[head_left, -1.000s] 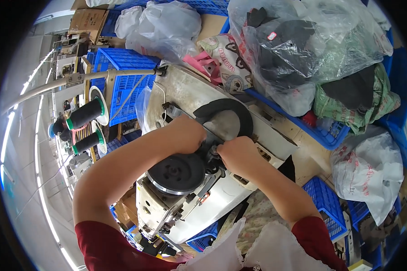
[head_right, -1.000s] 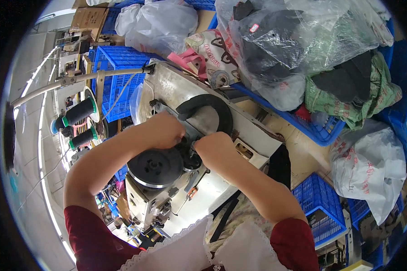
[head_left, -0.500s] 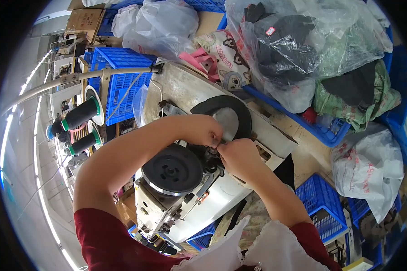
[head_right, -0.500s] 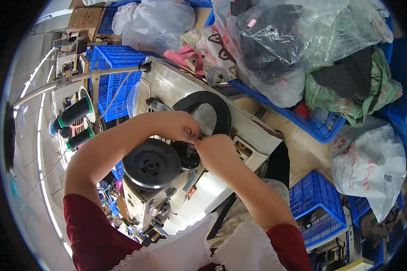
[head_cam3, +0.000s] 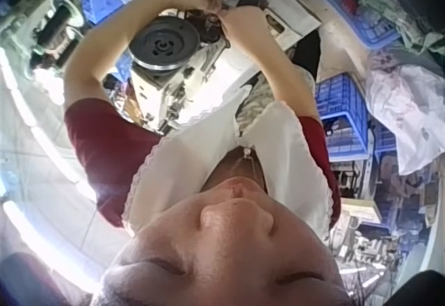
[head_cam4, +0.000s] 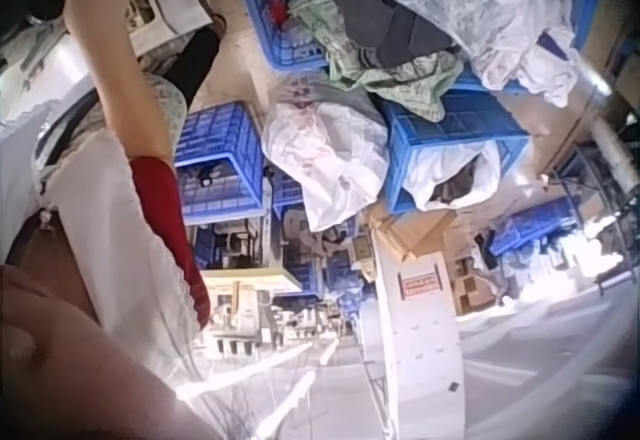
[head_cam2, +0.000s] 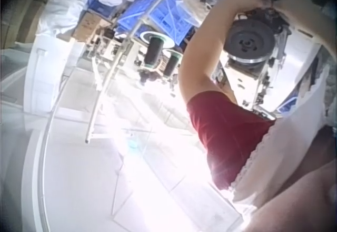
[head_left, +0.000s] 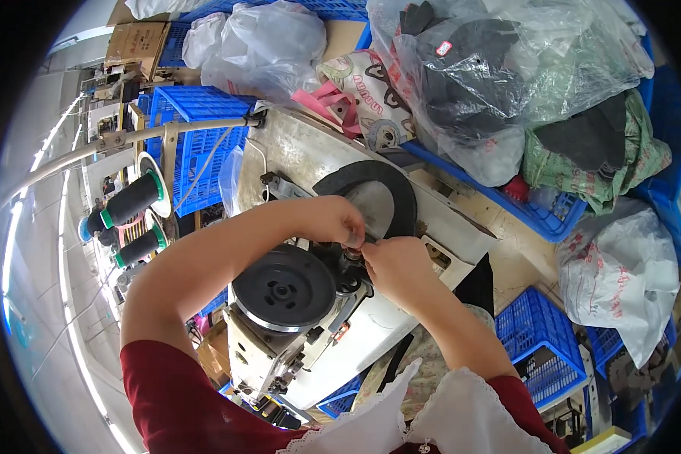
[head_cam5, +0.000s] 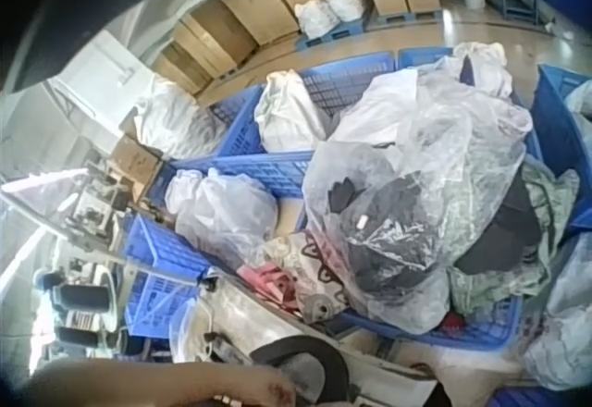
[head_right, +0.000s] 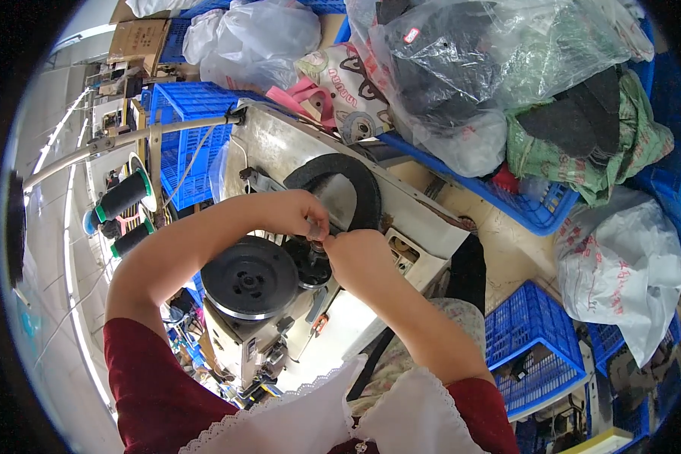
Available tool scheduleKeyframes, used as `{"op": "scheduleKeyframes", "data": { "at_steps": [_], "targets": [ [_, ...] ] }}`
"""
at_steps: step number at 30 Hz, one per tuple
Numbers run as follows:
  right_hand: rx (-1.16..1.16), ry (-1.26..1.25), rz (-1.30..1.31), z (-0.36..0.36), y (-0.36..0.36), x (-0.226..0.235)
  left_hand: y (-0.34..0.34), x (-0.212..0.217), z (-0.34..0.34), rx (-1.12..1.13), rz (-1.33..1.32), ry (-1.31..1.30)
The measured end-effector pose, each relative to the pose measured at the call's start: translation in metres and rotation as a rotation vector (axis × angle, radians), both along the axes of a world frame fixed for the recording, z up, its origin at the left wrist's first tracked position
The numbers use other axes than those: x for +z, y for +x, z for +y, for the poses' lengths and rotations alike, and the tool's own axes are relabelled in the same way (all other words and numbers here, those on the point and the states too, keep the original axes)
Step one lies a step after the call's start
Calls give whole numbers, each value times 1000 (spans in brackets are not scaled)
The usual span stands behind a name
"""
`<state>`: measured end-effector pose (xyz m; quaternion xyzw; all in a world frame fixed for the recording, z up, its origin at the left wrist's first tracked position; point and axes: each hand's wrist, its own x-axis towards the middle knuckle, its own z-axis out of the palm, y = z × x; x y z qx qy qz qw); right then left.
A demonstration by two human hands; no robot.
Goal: Sewing components of a brown leather shoe together using an industrial sewing machine.
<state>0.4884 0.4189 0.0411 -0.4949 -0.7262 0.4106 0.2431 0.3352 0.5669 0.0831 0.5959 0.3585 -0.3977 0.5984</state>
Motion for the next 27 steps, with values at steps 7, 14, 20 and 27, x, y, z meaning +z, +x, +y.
{"op": "scheduleKeyframes", "data": {
  "at_steps": [7,14,20,27],
  "targets": [
    [2,47,-21,-2,0,0,8,-9,0,-122,-29,58],
    [-90,53,18,-8,-1,-3,11,-18,-7,-174,-99,82],
    [-76,54,36,-7,-2,-2,8,-15,-9,-485,-25,362],
    [-38,28,-35,-5,-1,2,25,35,17,-428,84,219]
  ]
}}
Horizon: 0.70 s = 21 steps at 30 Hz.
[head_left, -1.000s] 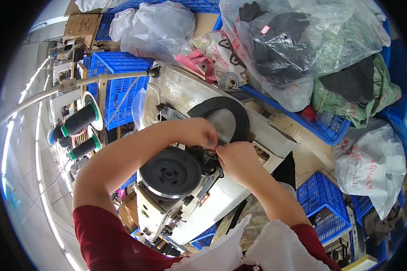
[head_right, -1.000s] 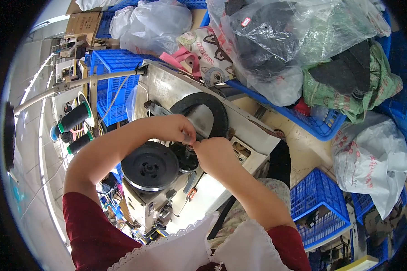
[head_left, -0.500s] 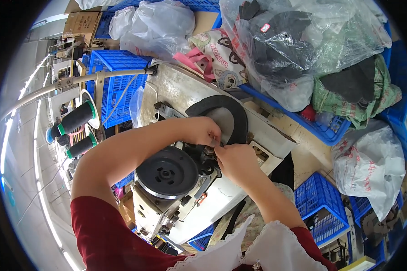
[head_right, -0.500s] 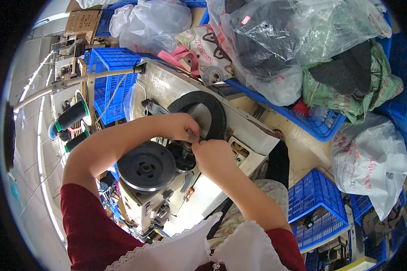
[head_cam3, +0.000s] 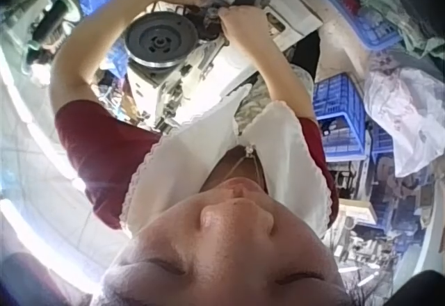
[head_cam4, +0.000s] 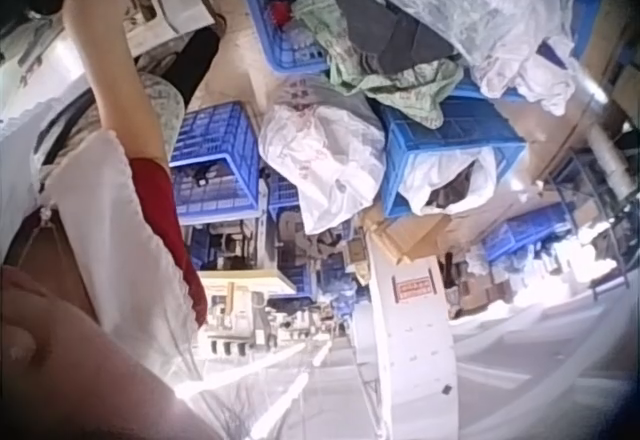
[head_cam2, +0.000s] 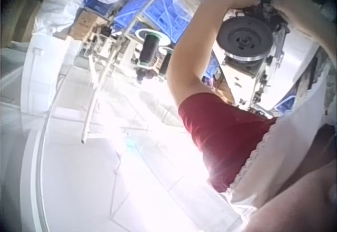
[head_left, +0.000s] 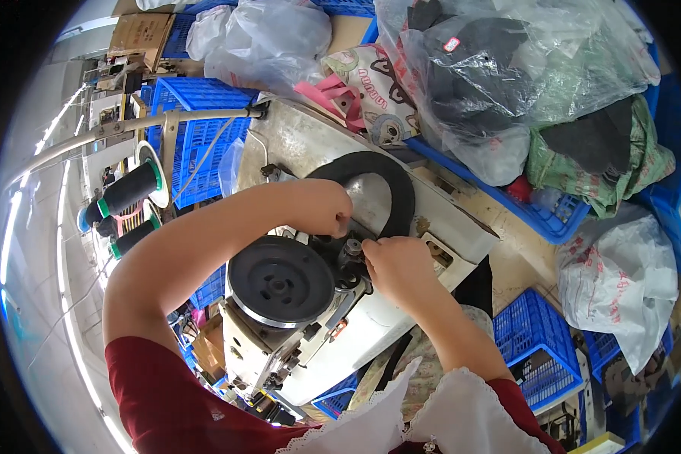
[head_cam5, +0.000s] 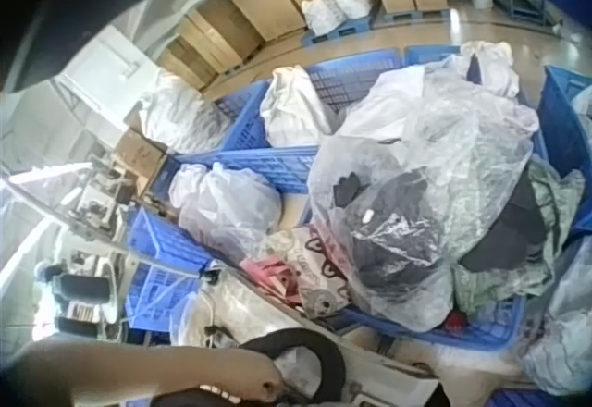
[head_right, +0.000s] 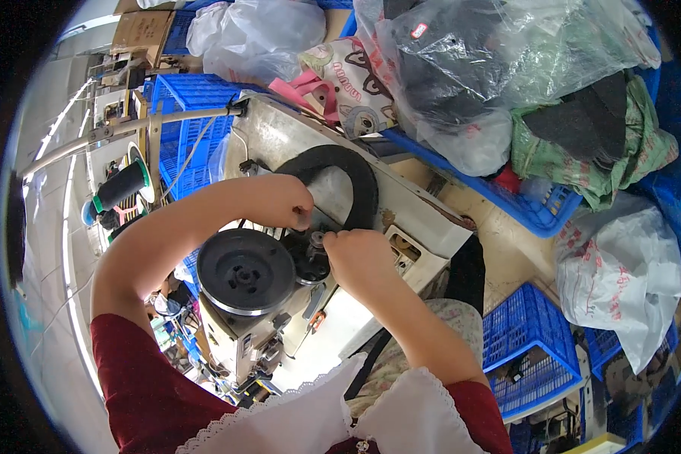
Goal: Sewing components of a brown leather shoe together using an industrial sewing machine.
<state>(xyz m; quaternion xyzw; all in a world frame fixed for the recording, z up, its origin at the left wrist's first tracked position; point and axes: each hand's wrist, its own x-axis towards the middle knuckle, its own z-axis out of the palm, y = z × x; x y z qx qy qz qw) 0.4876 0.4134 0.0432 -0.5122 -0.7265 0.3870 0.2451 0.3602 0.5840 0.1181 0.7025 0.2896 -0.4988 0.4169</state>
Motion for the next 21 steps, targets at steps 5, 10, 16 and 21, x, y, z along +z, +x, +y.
{"op": "scheduleKeyframes", "data": {
  "at_steps": [5,10,16,21],
  "targets": [
    [-13,4,46,0,2,1,9,17,2,5,36,-34],
    [-65,25,87,-6,4,-1,13,26,3,-75,-2,118],
    [-309,-141,515,7,7,22,4,53,8,242,-68,23],
    [-264,-943,1290,30,5,35,-1,40,-12,347,-239,157]
  ]
}}
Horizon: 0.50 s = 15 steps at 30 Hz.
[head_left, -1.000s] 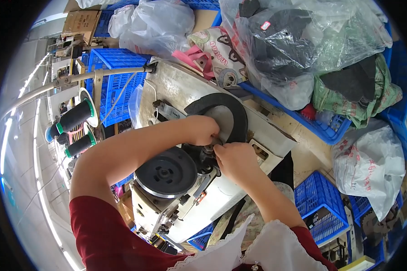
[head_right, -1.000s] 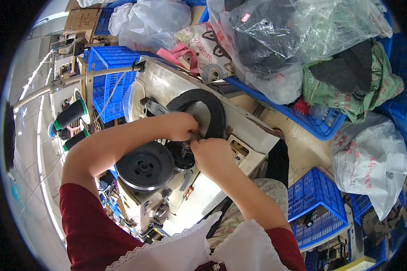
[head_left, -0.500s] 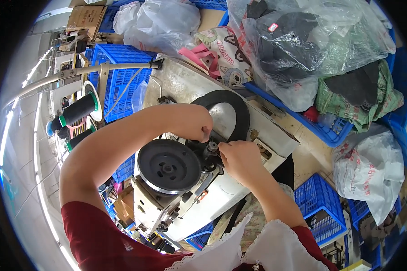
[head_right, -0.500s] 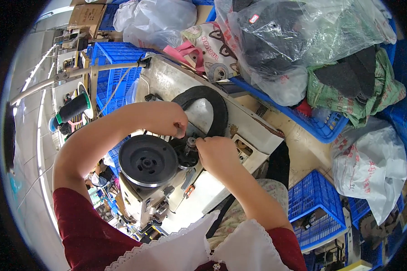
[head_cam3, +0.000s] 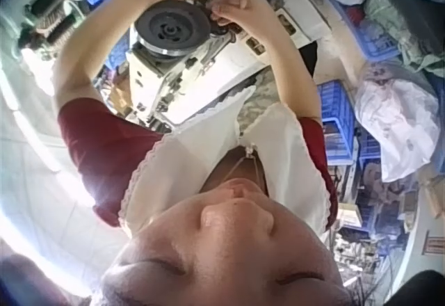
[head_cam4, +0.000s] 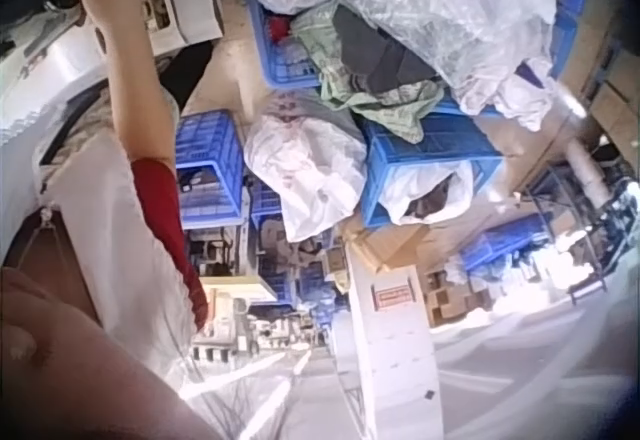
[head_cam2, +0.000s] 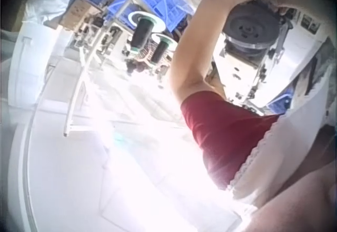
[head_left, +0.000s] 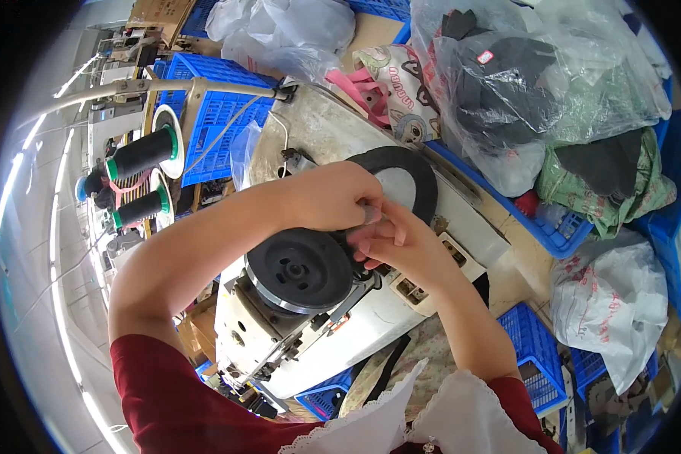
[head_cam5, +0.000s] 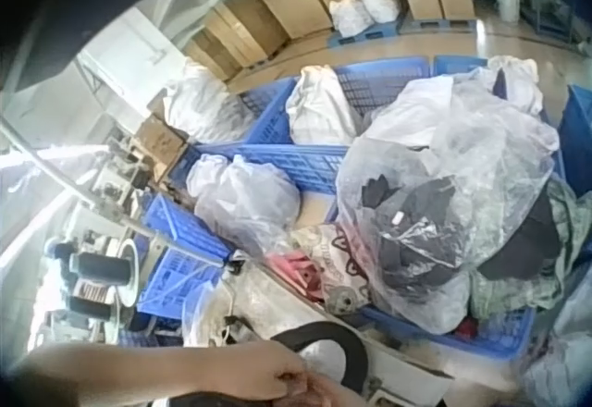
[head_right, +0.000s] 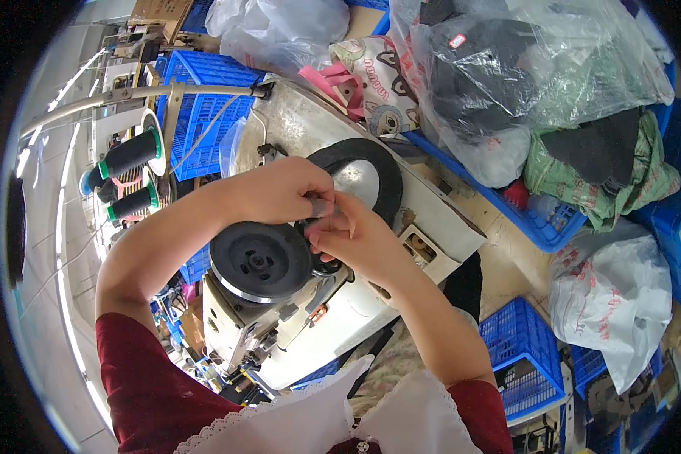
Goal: Sewing components of a brown leather shoe together using an industrial sewing machine.
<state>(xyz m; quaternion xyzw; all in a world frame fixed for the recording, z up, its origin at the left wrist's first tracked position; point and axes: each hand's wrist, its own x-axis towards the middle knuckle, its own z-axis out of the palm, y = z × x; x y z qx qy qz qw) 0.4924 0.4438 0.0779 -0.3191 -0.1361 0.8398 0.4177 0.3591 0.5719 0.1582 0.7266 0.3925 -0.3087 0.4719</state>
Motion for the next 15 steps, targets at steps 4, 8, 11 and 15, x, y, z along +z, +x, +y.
{"op": "scheduleKeyframes", "data": {
  "at_steps": [4,8,11,15],
  "targets": [
    [291,103,-49,-8,25,1,3,7,-29,100,-100,-5],
    [310,193,-45,-26,61,1,20,24,-63,-116,-79,84],
    [194,-28,-8,-10,66,-19,39,33,-84,-343,10,-2],
    [346,-73,-30,-1,16,6,40,27,-119,-567,-101,223]
  ]
}}
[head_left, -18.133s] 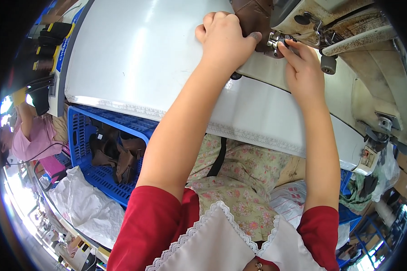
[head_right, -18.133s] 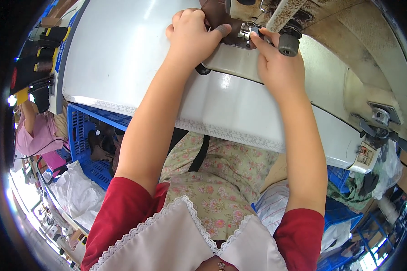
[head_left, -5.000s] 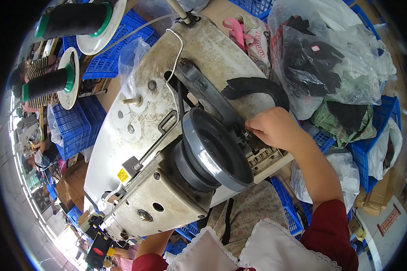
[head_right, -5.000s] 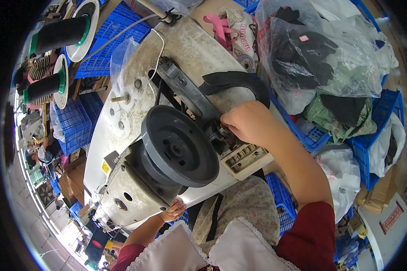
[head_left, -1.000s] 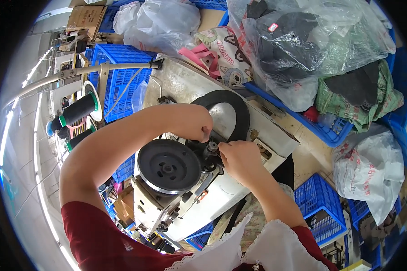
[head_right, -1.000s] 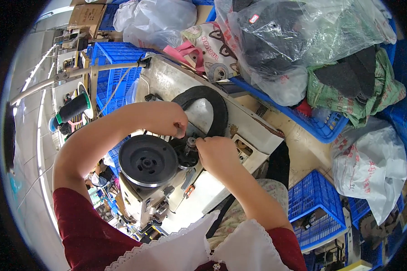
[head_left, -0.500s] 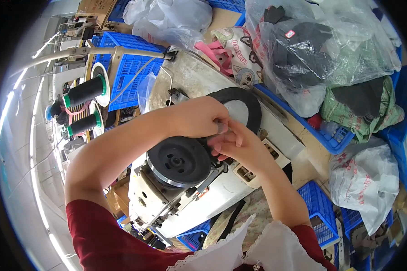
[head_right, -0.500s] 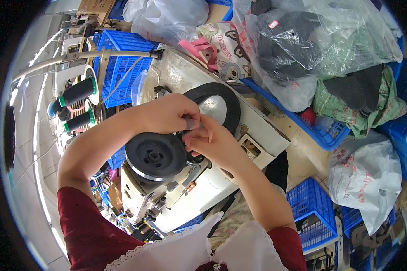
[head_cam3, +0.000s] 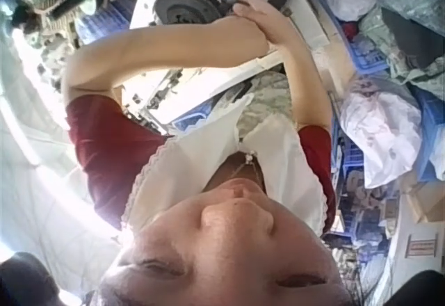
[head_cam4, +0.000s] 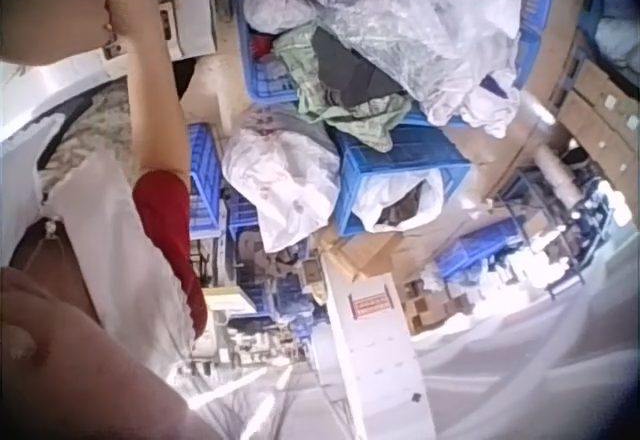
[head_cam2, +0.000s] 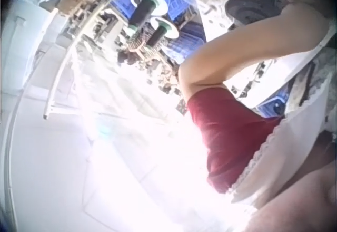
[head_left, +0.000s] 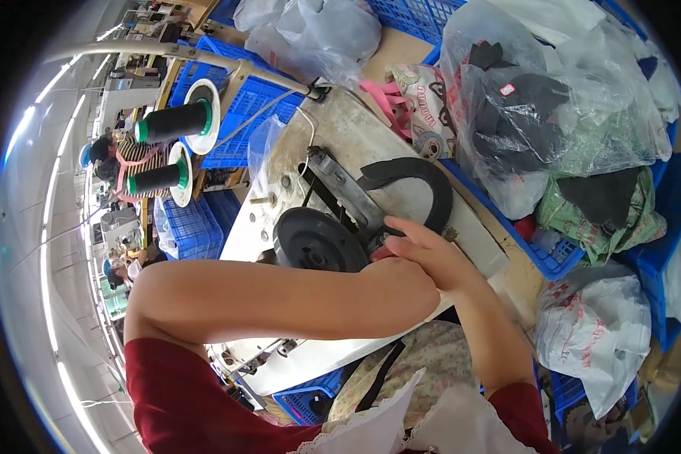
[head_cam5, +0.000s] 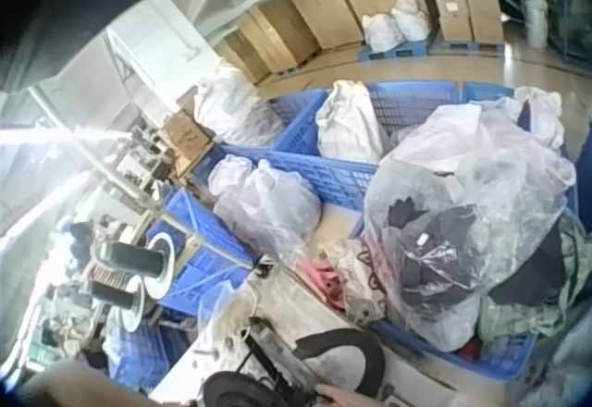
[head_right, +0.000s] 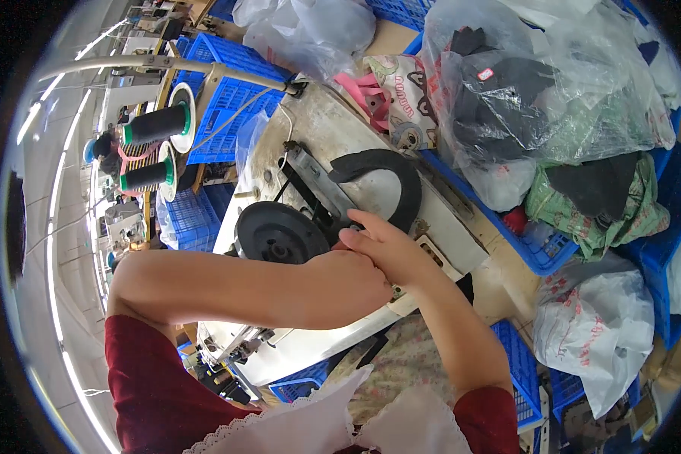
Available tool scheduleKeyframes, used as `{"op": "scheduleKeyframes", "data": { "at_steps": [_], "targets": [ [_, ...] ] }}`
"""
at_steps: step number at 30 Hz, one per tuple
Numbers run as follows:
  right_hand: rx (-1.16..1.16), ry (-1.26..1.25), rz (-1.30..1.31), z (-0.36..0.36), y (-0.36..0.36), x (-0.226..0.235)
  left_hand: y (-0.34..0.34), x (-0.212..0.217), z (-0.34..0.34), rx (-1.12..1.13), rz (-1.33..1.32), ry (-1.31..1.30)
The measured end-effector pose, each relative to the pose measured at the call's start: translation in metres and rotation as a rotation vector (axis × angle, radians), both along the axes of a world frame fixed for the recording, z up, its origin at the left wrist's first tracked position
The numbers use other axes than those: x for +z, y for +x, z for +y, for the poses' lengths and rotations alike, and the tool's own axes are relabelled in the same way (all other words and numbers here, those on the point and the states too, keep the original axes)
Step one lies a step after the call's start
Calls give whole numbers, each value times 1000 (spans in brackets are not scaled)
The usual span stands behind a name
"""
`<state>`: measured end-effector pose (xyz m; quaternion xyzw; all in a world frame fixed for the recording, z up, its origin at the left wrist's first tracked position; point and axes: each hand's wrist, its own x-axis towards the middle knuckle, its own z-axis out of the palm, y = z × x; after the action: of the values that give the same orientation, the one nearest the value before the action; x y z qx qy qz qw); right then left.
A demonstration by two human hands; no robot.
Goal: Sewing components of a brown leather shoe together using an industrial sewing machine.
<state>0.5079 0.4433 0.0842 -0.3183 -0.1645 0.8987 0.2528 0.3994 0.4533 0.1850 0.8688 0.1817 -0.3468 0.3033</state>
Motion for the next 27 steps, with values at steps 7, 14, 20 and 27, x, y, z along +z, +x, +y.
{"op": "scheduleKeyframes", "data": {
  "at_steps": [7,14,20,27],
  "targets": [
    [-27,-80,111,11,1,-11,14,5,-57,-17,-126,8],
    [-170,596,-519,17,-8,-19,28,0,-92,44,-205,14],
    [126,1333,-1124,40,-51,-40,26,-7,-114,454,-287,7],
    [390,1324,-1194,61,-94,-43,7,-20,-150,602,-391,-71]
  ]
}}
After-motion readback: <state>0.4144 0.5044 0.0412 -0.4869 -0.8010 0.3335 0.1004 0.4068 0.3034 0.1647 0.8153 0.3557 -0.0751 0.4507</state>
